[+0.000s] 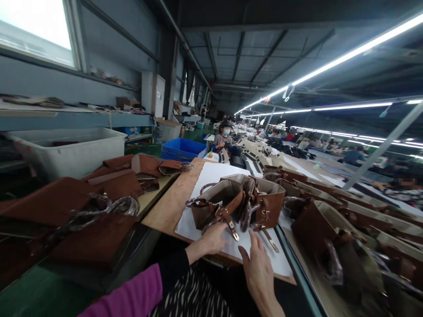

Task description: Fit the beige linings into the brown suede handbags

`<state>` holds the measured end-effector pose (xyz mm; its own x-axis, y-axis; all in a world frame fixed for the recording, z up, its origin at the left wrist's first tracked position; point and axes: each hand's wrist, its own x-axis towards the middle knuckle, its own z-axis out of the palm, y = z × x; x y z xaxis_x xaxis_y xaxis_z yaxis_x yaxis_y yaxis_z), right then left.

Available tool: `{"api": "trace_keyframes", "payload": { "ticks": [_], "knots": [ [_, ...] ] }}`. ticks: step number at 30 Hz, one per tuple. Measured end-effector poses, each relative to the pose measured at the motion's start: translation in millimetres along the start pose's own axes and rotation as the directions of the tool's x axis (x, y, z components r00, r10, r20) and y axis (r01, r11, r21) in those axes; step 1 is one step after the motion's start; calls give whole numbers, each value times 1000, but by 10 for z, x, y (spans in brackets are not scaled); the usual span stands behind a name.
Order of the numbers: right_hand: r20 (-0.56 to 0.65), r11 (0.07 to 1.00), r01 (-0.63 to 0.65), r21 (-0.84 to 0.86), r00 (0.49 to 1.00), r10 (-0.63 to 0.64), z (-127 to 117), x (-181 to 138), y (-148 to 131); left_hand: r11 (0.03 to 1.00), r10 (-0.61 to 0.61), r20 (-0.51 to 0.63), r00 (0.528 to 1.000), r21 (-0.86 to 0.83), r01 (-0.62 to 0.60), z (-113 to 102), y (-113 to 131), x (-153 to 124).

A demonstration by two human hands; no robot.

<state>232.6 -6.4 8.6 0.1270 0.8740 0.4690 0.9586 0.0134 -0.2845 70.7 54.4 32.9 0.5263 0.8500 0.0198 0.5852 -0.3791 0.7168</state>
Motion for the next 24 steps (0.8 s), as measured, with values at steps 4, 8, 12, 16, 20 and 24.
{"api": "trace_keyframes", "payload": {
  "ticks": [4, 8, 12, 16, 20, 24],
  "knots": [
    [-17, 996, 89, 27, 996, -88, 28, 136, -371, 995, -20, 59, 998, 94, 14, -32, -32, -97],
    [39, 994, 94, -61, 995, -91, 50, 406, -625, 970, 28, 109, 994, 237, -54, -172, -161, -461],
    [195, 997, -21, -72, 980, 35, 120, 550, -711, 945, -145, -147, 978, 273, 181, -650, -404, -736],
    [209, 996, -87, 12, 975, 82, 131, 584, -726, 950, -153, -437, 887, 183, 254, -1113, -694, -514],
    [186, 994, -78, 82, 981, 61, 86, 588, -722, 996, 28, -296, 955, 91, -1, -1165, -854, -33],
    [201, 947, -184, 264, 971, 132, 79, 426, -676, 994, 106, -180, 978, 54, -98, -1041, -849, 240]
  ]
}}
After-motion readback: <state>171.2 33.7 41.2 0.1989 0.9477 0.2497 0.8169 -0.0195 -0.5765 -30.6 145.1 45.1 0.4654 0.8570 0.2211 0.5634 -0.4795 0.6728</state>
